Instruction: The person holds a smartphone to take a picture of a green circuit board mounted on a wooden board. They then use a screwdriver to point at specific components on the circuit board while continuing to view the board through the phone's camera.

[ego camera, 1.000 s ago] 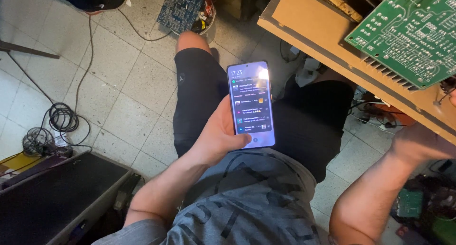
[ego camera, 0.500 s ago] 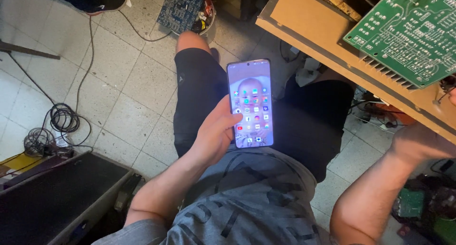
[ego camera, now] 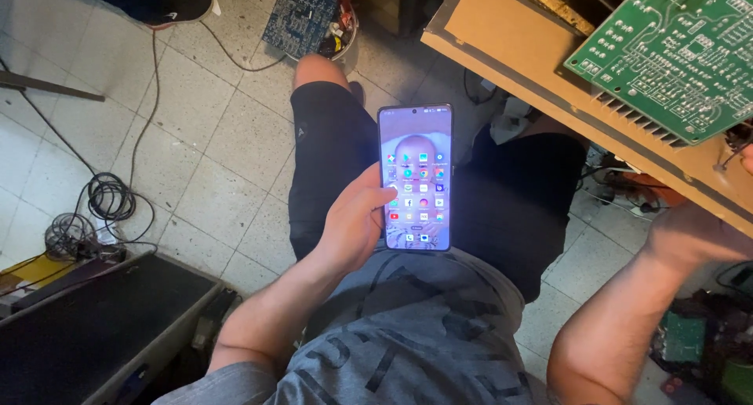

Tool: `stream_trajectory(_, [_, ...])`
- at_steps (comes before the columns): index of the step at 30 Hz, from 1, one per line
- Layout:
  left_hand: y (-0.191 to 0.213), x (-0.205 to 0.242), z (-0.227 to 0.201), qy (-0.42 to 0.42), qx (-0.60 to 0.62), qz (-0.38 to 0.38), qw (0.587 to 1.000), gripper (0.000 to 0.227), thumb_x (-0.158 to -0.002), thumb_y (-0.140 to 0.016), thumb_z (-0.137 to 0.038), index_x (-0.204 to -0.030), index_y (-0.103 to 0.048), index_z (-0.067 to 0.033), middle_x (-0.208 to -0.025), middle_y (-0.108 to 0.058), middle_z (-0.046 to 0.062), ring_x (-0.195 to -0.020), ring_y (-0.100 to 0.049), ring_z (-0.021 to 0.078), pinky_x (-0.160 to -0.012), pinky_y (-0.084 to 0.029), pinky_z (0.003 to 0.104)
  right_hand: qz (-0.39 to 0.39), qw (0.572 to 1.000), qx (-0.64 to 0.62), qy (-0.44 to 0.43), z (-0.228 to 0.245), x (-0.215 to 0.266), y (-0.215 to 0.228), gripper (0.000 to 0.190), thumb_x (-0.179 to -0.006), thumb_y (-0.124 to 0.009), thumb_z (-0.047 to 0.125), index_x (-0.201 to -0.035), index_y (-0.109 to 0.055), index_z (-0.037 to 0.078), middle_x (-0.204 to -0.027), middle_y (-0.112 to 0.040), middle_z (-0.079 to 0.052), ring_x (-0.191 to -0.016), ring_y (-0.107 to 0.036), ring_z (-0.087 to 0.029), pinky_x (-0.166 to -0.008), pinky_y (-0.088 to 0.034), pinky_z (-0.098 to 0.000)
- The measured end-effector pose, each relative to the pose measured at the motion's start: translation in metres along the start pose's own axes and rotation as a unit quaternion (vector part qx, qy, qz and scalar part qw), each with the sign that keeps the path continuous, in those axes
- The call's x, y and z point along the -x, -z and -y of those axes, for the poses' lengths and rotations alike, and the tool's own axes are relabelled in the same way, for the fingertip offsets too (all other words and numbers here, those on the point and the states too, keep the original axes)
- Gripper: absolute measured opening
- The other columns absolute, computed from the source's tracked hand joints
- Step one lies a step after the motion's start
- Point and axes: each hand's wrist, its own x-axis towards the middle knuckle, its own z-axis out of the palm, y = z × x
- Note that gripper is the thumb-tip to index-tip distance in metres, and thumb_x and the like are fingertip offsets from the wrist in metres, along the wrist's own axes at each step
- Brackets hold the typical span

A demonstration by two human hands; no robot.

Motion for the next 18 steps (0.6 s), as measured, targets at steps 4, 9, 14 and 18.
stream_trajectory(4, [0.002, 0.002, 0.001, -0.003, -0.01, -0.006, 1.0, 0.069, -0.108, -0.048, -0.016, -0.171, -0.027, 0.0029, -0.168, -0.042, 0.032, -0.156, -0.048, 0.0479, -0.124, -0.044, 0.058, -0.002, 1.0, 0.0, 0.003, 0.0, 0.0, 0.0, 0.039, -0.123, -0.047, 0.039, -0.112, -0.042, 0.002, -0.108, -0.054, -0.029, -0.103, -0.063, -0.048, -0.104, -0.057, -0.0605])
stream_trajectory(9, [-0.001, 0.0, 0.0, -0.011, 0.008, 0.0, 1.0, 0.068, -0.108, -0.047, -0.015, -0.17, -0.028, 0.0036, -0.167, -0.043, 0.031, -0.155, -0.05, 0.0473, -0.123, -0.045, 0.058, -0.004, 1.0, -0.001, 0.005, 0.001, 0.0, -0.002, 0.038, -0.123, -0.047, 0.039, -0.111, -0.042, 0.002, -0.107, -0.054, -0.029, -0.103, -0.063, -0.049, -0.103, -0.057, -0.0606])
stream_trajectory(14, [-0.007, 0.003, -0.006, -0.008, -0.009, -0.006, 1.0, 0.069, -0.108, -0.048, -0.018, -0.17, -0.028, 0.0045, -0.167, -0.042, 0.032, -0.155, -0.048, 0.0483, -0.124, -0.044, 0.058, -0.006, 1.0, -0.002, 0.008, 0.002, -0.001, -0.003, 0.038, -0.123, -0.047, 0.038, -0.111, -0.042, 0.003, -0.107, -0.054, -0.029, -0.102, -0.064, -0.049, -0.103, -0.057, -0.0608])
stream_trajectory(18, [-0.009, 0.005, -0.008, 0.0, -0.024, -0.009, 1.0, 0.068, -0.108, -0.047, -0.017, -0.17, -0.028, 0.0044, -0.166, -0.043, 0.032, -0.155, -0.049, 0.0481, -0.124, -0.045, 0.057, -0.007, 1.0, -0.002, 0.012, 0.002, -0.002, -0.004, 0.038, -0.123, -0.048, 0.038, -0.111, -0.042, 0.003, -0.106, -0.054, -0.029, -0.101, -0.064, -0.049, -0.102, -0.057, -0.0609])
